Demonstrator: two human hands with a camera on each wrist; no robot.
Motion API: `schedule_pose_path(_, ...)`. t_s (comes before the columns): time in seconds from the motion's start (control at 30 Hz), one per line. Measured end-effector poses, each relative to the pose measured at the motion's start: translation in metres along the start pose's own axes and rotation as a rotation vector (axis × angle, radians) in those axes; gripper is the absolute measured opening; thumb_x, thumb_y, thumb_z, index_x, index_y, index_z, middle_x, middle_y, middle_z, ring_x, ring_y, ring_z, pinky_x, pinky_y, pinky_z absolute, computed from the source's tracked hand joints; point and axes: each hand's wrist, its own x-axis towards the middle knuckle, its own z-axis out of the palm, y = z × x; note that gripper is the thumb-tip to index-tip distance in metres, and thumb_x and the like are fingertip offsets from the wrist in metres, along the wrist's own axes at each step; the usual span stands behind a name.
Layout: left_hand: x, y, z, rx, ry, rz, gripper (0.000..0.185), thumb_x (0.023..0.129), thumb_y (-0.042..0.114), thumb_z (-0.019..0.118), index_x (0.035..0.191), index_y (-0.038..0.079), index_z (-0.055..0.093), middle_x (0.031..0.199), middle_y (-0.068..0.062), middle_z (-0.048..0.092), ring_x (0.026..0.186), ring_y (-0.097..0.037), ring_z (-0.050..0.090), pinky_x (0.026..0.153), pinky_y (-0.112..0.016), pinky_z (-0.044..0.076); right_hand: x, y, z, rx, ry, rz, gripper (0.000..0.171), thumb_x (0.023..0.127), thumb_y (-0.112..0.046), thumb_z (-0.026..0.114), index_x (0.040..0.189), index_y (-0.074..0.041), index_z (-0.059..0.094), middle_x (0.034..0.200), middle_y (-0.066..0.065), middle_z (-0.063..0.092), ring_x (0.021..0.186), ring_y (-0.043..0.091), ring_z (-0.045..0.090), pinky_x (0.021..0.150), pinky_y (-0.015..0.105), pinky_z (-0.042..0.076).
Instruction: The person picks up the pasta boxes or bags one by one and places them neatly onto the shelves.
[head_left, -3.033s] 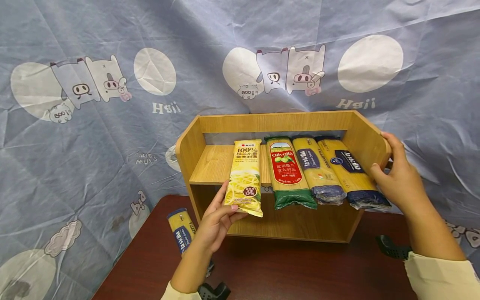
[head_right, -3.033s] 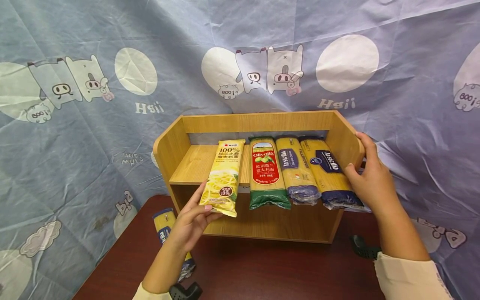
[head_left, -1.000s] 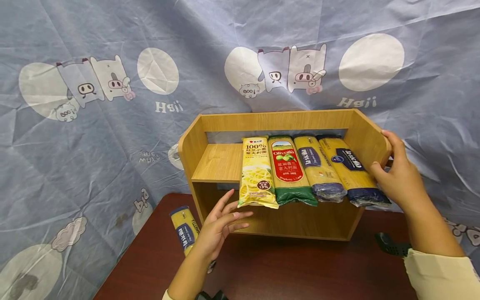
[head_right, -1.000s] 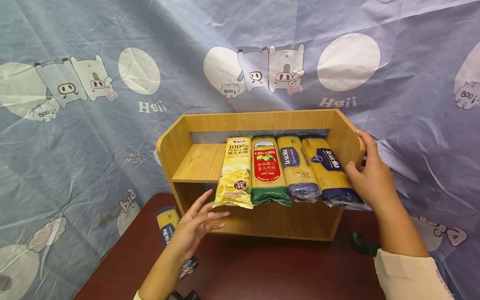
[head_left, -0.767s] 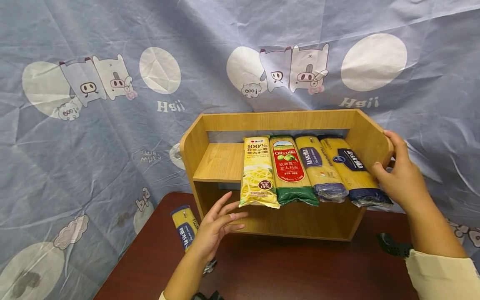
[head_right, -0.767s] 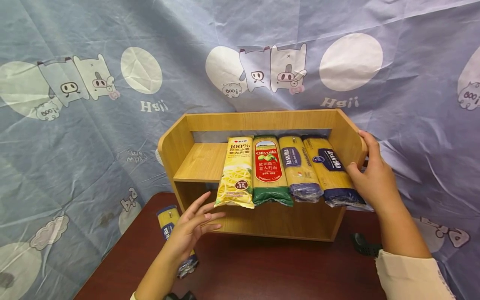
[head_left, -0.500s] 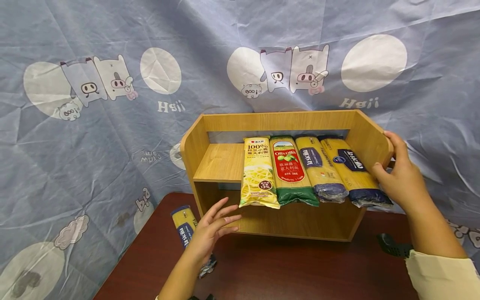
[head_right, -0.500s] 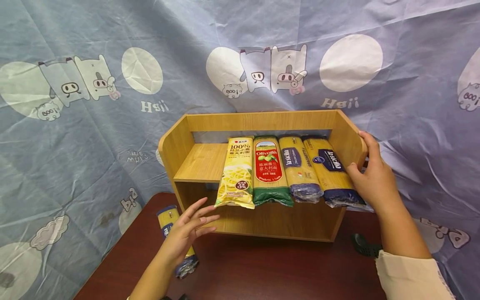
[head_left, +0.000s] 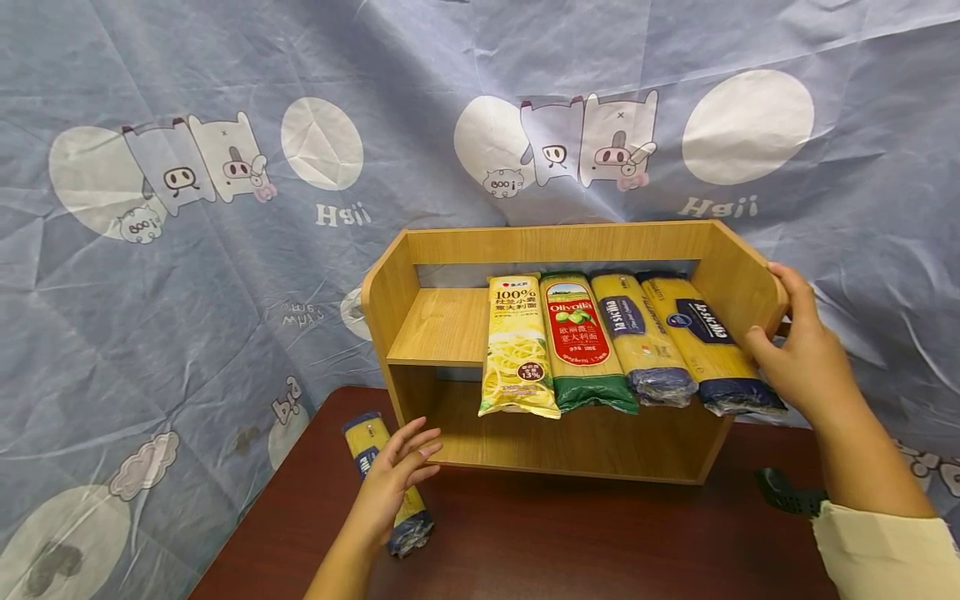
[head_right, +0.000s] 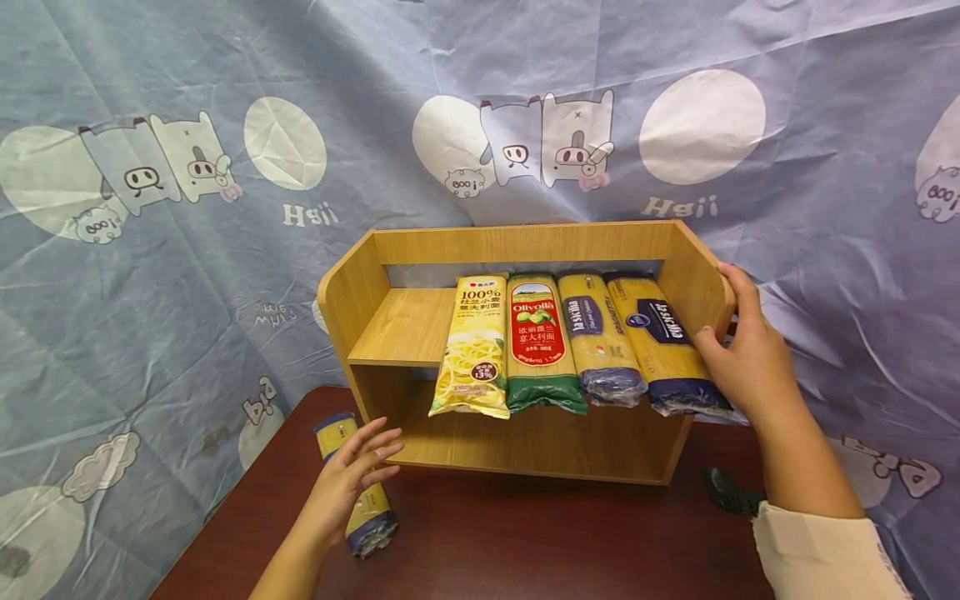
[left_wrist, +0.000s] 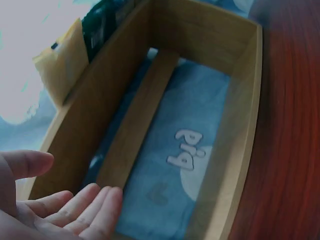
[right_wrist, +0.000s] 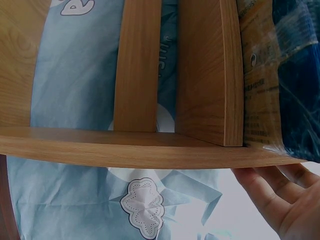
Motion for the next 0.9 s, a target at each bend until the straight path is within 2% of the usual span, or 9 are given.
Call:
schedule_pose_path(0.1,-0.001,-0.007,-0.008,0.037,0.05,-0.007,0.05,0.106,0.016,0.05,0.154,0.016,0.037,0.15,-0.013,0.05,0.139,-0.036,0.049,0.105,-0.045,0.052,0.0,0.0,0.0,0.0,0.005,-0.002,0.083,0.096,-0.017,0.054,0.161,-0.039,0.008,0.143,0.039,0.046,0.115,0.065,0.054,0.061,0.017,0.036)
schedule_pose_path(0.33,-0.006,-0.026,-0.024,0.14,0.156,-0.043,0.055,0.106,0.02,0.052,0.156,0.009,0.033,0.153,-0.018,0.046,0.137,-0.038,0.049,0.108,-0.051,0.048,-0.001,0.0,0.0,-0.006,0.009,0.003,0.083,0.096,-0.017,0.055,0.161,-0.039,0.009,0.142,0.04,0.047,0.115,0.064,0.055,0.063,0.019,0.036)
schedule_pose_path(0.6,-0.01,-0.045,-0.038,0.2,0.265,-0.052,0.059,0.102,0.013,0.056,0.155,0.0,0.032,0.152,-0.027,0.044,0.138,-0.043,0.046,0.105,-0.049,0.051,-0.001,0.001,0.0,-0.001,0.018,-0.002,0.083,0.096,-0.017,0.055,0.161,-0.039,0.009,0.14,0.04,0.048,0.115,0.063,0.055,0.058,0.012,0.034)
schedule_pose_path(0.7,-0.01,-0.052,-0.044,0.257,0.323,-0.088,0.059,0.101,0.015,0.06,0.152,-0.001,0.037,0.148,-0.027,0.048,0.131,-0.039,0.052,0.095,-0.039,0.054,-0.001,0.0,0.0,0.004,0.015,0.0,0.083,0.096,-0.018,0.055,0.161,-0.039,0.009,0.14,0.04,0.048,0.115,0.062,0.055,0.057,0.011,0.034)
schedule_pose_path(0.8,-0.011,-0.062,-0.049,0.343,0.381,-0.127,0.059,0.097,0.017,0.067,0.147,-0.003,0.044,0.138,-0.027,0.055,0.115,-0.029,0.059,0.08,-0.027,0.053,-0.001,0.0,0.0,0.002,0.012,0.003,0.083,0.096,-0.018,0.054,0.161,-0.039,0.008,0.14,0.04,0.048,0.115,0.062,0.055,0.057,0.012,0.035)
schedule_pose_path(0.9,-0.013,-0.071,-0.053,0.428,0.431,-0.156,0.06,0.091,0.019,0.072,0.141,-0.005,0.049,0.125,-0.025,0.056,0.101,-0.022,0.058,0.072,-0.025,0.049,0.0,-0.001,0.001,0.002,0.005,0.004,0.082,0.096,-0.018,0.054,0.161,-0.039,0.008,0.141,0.041,0.047,0.115,0.063,0.054,0.057,0.015,0.037)
